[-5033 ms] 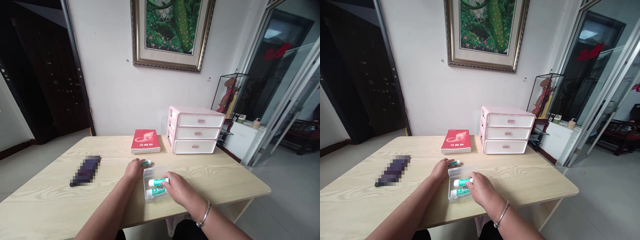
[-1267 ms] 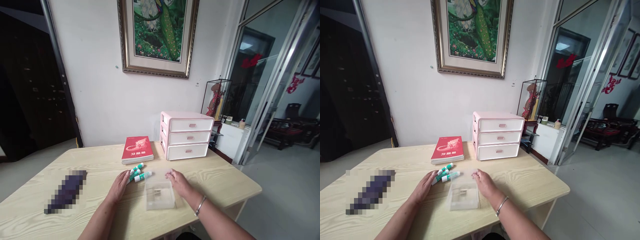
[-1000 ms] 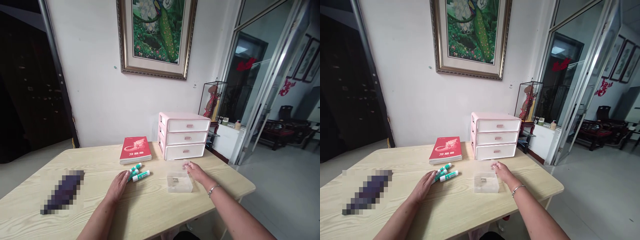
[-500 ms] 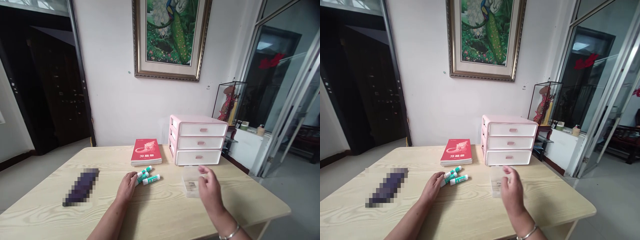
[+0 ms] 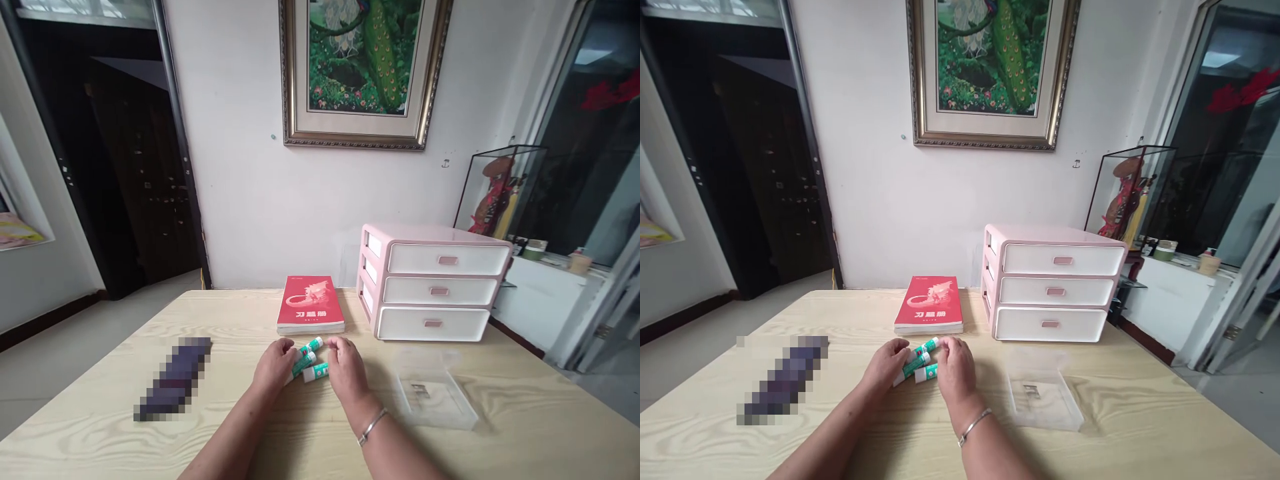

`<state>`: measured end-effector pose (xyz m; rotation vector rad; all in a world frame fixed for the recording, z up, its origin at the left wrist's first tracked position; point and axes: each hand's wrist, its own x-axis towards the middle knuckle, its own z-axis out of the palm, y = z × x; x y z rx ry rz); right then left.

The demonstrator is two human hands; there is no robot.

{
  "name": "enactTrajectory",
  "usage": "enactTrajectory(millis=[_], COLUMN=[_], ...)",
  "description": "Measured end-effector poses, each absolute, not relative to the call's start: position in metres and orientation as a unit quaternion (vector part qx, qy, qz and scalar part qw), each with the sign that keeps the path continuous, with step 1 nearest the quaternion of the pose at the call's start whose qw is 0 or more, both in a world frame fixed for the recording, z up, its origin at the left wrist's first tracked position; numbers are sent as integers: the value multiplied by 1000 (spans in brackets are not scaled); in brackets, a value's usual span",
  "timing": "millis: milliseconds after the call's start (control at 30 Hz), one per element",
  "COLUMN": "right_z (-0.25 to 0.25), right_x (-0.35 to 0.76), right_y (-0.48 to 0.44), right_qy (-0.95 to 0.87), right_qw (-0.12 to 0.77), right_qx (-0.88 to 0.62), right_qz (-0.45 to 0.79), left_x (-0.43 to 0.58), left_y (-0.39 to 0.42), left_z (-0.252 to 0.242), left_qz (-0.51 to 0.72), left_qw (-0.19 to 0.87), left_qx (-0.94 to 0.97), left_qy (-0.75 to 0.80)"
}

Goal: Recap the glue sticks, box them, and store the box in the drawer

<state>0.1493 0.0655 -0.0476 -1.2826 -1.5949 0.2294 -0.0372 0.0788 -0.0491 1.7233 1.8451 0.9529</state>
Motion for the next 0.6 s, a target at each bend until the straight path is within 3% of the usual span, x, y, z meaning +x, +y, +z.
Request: enactTrajectory(millis=[267,600], right_z=[-54,-64], right_x=[156,148], right_y=[69,71], right_qy=[-650,-654], right_qw=[458,394], right_qx=[-592,-611], right_qz=[128,209], left_x=[-31,-25], left_y=[72,69], left_z=[-49,-47], left_qz=[255,230], left_qw=[121,109], left_qx=[702,676], left_qy=[654,692])
